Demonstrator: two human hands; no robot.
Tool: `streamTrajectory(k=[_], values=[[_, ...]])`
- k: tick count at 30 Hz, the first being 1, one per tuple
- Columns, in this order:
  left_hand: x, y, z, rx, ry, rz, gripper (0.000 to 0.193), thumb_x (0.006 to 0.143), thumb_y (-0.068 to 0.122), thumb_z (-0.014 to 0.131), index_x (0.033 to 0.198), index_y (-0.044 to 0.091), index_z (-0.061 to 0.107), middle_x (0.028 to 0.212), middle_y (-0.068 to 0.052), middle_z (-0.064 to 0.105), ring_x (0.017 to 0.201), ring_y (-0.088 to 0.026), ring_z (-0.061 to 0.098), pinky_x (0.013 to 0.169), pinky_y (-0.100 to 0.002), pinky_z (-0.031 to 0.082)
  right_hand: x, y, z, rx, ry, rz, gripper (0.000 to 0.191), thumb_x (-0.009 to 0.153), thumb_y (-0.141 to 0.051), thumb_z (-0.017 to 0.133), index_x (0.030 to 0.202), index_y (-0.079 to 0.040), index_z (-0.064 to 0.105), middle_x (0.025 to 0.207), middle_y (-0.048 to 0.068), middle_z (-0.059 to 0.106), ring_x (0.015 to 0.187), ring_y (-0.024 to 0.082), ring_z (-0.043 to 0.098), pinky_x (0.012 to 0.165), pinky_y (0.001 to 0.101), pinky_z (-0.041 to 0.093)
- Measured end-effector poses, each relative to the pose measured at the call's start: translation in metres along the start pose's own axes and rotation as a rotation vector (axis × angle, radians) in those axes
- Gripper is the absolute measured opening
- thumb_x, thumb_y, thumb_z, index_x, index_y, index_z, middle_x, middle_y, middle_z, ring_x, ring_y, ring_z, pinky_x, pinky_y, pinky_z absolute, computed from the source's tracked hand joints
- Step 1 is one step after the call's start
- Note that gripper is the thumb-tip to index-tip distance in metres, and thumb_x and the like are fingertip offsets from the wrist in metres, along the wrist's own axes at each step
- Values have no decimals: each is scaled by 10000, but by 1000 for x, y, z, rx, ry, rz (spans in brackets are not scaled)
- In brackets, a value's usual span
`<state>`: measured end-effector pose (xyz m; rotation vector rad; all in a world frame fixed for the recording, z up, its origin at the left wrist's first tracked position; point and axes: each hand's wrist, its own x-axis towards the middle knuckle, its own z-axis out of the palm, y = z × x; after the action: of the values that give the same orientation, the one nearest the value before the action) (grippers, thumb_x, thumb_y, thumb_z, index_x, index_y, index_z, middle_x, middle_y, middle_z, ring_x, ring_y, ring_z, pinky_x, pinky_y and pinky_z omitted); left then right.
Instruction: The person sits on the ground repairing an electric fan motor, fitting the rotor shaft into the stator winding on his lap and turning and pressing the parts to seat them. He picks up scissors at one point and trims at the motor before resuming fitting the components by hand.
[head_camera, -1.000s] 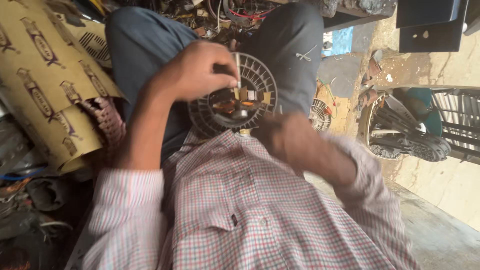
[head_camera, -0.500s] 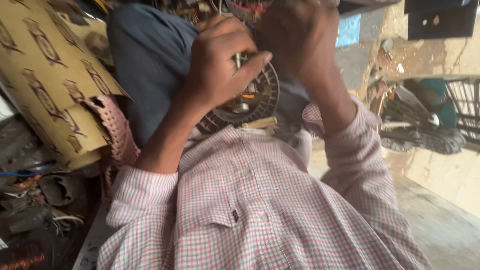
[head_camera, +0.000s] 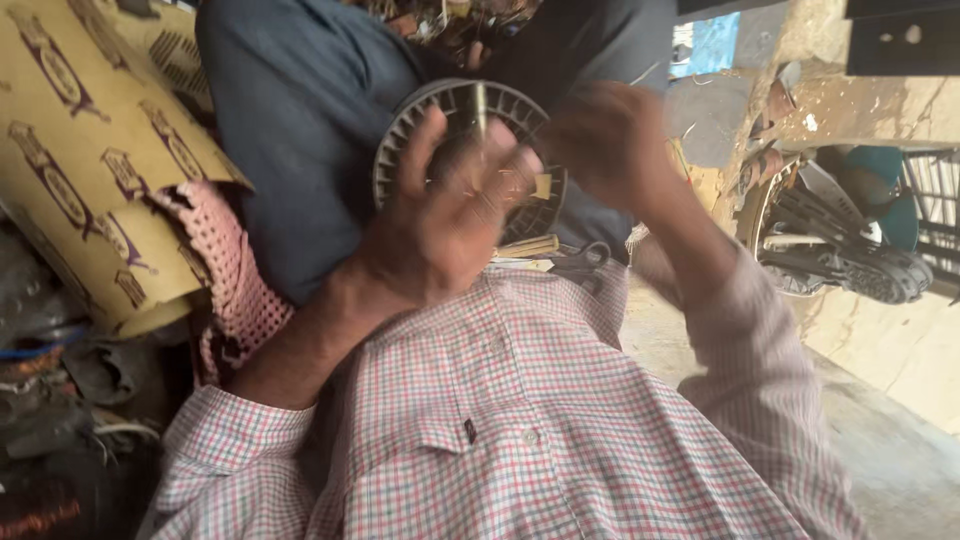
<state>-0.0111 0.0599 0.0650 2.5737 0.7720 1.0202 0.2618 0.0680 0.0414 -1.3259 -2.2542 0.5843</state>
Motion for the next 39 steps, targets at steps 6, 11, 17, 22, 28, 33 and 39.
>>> streamTrajectory(k=[6,11,17,22,28,33,39], values=[[39,-32,2,-559,95,-454,177,932,154,783,920,-9,714,1038,-126,688,998,-297,696,856,-410,566,30,23,26,-47,142,74,78,930,-90,793,973,-75,730,901,88,708,762,266,673,635,406,516],[84,-57,-31,-667,-348,-447,128,874,161,814,908,50,762,930,-95,714,866,-216,712,796,-367,565,3,-74,-9,-265,-119,-260,76,911,-160,776,953,-123,725,760,18,562,613,200,577,486,411,401],[13,-9,-10,-286,-68,-166,56,893,68,743,930,31,759,1335,-204,583,1275,-289,560,1061,-437,489,-5,-56,-41,-310,-211,-40,122,862,-148,839,975,-139,796,738,44,657,613,213,622,518,372,462],[-10,-3,-4,-311,33,-167,102,885,119,763,906,43,699,1403,-184,573,1347,-355,539,1137,-515,483,27,15,8,191,91,-25,224,990,-110,848,1112,-82,662,979,69,728,869,215,718,763,329,563],[15,-14,-18,-608,126,-338,385,932,152,851,1204,-2,626,1366,-165,600,1267,-314,654,1073,-414,595,19,-10,-8,124,320,113,352,894,-105,861,1116,66,647,1134,163,673,969,302,692,813,403,555],[1,-20,-4,-511,37,-280,302,915,86,867,1098,54,628,1165,-128,699,1070,-258,727,915,-360,622,-10,-48,7,462,274,60,419,849,-217,852,1095,33,624,1138,172,675,1090,342,693,870,385,597],[-10,-21,3,-593,-4,-315,261,946,44,843,1088,37,625,1113,-116,730,1002,-242,765,814,-316,646,-42,-52,55,571,364,127,315,956,-162,841,1083,-4,600,1177,175,723,1107,302,741,885,379,602]])
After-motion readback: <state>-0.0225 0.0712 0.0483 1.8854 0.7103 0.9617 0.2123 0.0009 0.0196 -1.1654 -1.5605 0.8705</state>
